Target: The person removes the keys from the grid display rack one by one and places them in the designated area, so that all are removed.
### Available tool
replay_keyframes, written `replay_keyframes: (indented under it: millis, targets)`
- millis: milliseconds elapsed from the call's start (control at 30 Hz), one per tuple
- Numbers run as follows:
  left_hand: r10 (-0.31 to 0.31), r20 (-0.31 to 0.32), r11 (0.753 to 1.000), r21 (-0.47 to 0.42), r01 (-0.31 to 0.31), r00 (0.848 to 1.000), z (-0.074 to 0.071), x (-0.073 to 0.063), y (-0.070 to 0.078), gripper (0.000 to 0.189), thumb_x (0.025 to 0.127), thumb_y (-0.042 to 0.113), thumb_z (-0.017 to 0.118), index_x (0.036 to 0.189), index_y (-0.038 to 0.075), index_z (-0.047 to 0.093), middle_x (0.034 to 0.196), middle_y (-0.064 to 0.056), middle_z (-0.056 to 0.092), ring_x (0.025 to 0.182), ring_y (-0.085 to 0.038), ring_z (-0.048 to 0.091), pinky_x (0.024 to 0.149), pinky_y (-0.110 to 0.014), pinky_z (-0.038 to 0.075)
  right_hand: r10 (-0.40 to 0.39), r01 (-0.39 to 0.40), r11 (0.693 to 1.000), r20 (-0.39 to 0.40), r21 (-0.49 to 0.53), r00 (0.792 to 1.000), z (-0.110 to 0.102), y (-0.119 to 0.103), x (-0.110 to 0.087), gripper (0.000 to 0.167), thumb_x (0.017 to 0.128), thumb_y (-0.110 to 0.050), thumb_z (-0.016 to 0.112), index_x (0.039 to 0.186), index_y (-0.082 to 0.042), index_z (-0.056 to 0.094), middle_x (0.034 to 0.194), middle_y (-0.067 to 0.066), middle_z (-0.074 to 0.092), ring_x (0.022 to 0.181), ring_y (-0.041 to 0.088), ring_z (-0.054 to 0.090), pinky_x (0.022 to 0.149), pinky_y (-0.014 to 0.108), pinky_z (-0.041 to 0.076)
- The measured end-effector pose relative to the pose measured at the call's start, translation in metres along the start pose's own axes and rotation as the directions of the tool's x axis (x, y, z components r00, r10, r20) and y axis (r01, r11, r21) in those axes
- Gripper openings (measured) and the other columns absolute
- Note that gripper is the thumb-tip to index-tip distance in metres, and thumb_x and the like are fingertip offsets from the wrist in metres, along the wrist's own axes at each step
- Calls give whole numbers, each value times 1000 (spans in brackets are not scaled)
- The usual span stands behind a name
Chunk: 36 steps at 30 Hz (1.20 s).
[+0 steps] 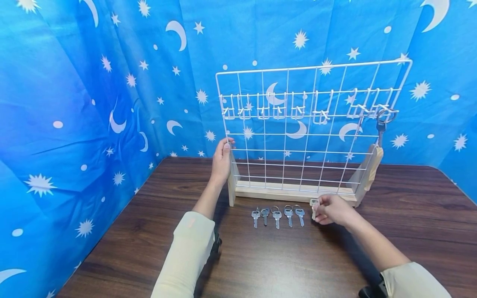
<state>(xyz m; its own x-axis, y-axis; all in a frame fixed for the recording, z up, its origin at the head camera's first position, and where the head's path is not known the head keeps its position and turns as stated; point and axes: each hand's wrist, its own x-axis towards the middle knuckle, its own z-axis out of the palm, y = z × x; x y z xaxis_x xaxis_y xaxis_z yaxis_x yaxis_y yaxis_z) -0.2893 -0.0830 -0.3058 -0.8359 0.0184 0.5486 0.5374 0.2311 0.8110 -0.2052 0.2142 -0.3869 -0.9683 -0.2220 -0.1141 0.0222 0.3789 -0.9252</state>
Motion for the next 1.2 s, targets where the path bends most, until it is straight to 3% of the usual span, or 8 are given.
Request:
replay_keyframes:
  millis: [33,267,533,767,1000,1200]
  targets:
    - [-3,1,1000,-3,3,1000,0,0,-1,32,102,14,30,120,-6,47,119,-23,52,112,-33,50,97,-43,37,3,-3,1000,6,-3,1000,0,1,1,10,91,3,48,83,8,48,70,9,58,62,17,62,58,33,54]
    - [14,-10,1000,-20,-14,1000,4,13,-40,36,102,27,30,119,4,50,119,-14,54,112,-31,51,95,-42,38,23,-21,999,47,-48,999,4,5,3,9,89,4,49,81,8,49,70,8,58,61,16,62,56,32,53]
    - [25,-8,1000,-17,-25,1000,5,13,-40,35,102,27,29,119,5,50,117,-11,54,112,-35,50,95,-42,38,53,-49,991,23,-122,998,5,9,9,8,87,4,50,80,6,49,67,7,59,59,15,61,55,31,53]
    - [25,-13,1000,-17,-25,1000,4,13,-41,35,102,27,29,119,4,50,118,-17,53,111,-32,51,95,-42,38,72,-75,978,-24,-193,997,8,7,10,6,87,3,52,84,8,53,67,8,58,56,15,60,53,30,52]
    - [19,-9,1000,-15,-19,1000,3,13,-42,38,102,28,29,121,0,49,119,-16,53,112,-32,50,96,-43,37,112,-118,968,-39,-221,993,9,4,10,20,88,0,56,70,-2,48,62,5,56,52,13,57,50,29,51]
    - [19,-2,1000,-7,-19,1000,3,13,-41,39,102,29,29,122,1,48,121,-17,52,113,-32,50,97,-42,37,154,-160,961,-48,-224,987,7,5,12,25,87,-2,58,66,-6,46,59,4,55,51,12,56,48,27,50]
